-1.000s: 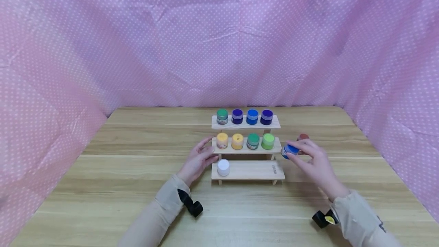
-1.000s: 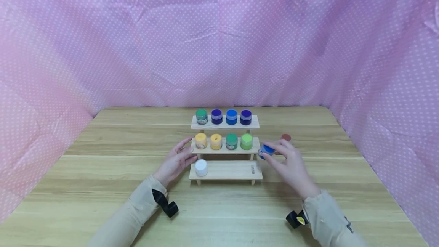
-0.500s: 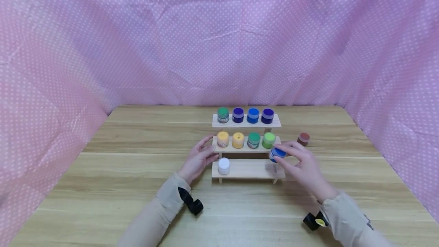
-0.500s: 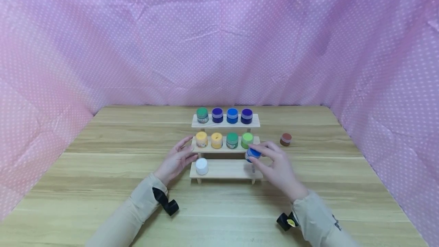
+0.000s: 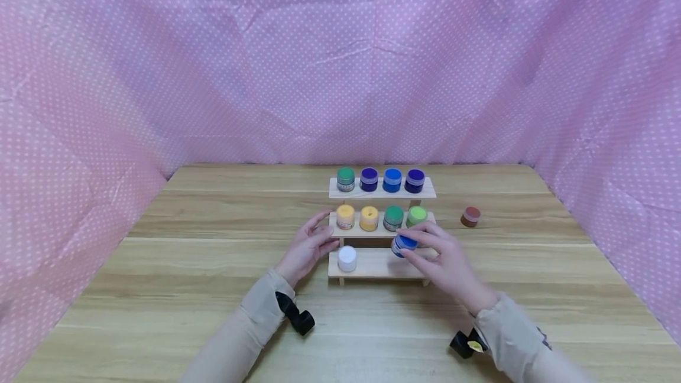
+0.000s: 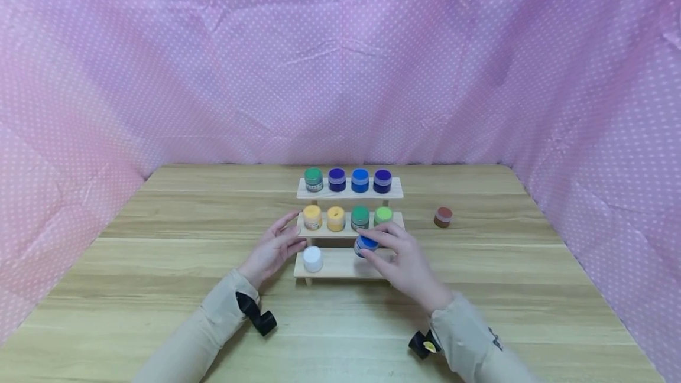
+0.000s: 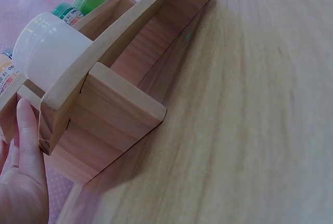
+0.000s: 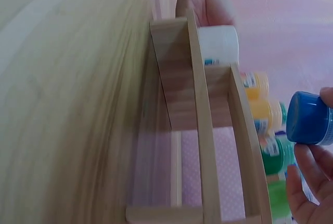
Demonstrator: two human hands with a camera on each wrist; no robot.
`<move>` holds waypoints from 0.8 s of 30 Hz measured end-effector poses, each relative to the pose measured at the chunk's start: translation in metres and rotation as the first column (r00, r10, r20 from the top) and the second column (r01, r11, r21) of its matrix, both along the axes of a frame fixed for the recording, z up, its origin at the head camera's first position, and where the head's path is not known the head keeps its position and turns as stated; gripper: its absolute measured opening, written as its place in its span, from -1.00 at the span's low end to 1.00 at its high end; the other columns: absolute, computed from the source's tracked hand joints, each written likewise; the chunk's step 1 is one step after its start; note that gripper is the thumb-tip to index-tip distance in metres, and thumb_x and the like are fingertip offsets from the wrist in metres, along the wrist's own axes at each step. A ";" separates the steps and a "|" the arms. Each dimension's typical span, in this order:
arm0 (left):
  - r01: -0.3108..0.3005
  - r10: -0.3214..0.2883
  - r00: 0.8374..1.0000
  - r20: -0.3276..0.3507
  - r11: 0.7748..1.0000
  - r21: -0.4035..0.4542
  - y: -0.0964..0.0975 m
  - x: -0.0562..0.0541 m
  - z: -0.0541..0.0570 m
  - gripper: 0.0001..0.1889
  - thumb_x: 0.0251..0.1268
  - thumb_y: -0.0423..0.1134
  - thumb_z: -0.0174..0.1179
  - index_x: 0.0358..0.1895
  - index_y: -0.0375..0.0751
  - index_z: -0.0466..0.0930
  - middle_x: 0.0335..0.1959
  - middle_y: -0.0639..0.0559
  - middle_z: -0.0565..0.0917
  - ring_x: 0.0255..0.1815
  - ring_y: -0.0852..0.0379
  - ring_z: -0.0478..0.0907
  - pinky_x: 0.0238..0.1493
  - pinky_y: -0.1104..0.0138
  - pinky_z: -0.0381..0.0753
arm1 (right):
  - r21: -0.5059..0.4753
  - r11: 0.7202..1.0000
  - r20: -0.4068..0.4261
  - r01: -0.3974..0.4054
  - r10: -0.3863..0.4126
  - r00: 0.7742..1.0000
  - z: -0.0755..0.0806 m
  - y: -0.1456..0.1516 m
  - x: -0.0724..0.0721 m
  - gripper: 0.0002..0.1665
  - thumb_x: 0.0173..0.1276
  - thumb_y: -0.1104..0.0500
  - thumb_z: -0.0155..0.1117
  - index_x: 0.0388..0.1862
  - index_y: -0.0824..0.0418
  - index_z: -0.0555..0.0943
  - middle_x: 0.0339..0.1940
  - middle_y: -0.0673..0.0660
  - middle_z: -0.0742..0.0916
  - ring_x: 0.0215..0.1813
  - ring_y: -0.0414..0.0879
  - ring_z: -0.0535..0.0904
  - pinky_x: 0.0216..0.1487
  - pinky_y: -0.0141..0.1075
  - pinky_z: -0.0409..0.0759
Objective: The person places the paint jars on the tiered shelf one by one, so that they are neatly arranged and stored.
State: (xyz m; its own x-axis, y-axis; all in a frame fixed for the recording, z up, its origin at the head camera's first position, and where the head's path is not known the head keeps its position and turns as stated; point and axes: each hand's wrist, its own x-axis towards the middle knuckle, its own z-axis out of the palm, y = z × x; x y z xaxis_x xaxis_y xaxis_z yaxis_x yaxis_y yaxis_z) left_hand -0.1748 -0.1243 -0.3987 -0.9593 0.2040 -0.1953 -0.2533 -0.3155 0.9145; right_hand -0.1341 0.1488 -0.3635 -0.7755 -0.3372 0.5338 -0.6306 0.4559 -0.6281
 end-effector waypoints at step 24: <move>-0.028 0.028 1.000 0.004 1.000 0.013 0.001 0.003 -0.002 -0.42 0.40 -0.46 -0.07 0.46 -0.20 0.07 -0.14 0.05 0.51 -0.27 0.28 0.59 -0.12 0.46 0.66 | 0.196 0.974 0.088 -0.117 0.101 0.991 0.000 -0.039 -0.004 -0.59 0.18 0.19 0.39 0.05 0.05 0.65 -0.08 -0.03 0.64 -0.04 -0.20 0.57 0.00 -0.28 0.64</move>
State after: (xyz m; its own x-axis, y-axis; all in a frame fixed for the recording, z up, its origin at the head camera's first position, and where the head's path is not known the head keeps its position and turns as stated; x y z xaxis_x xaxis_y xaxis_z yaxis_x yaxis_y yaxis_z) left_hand -0.1717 -0.1233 -0.4010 -0.9640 0.1796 -0.1961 -0.2474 -0.3349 0.9092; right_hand -0.1382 0.1095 -0.3633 -0.7643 -0.5156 0.3872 -0.6367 0.5087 -0.5795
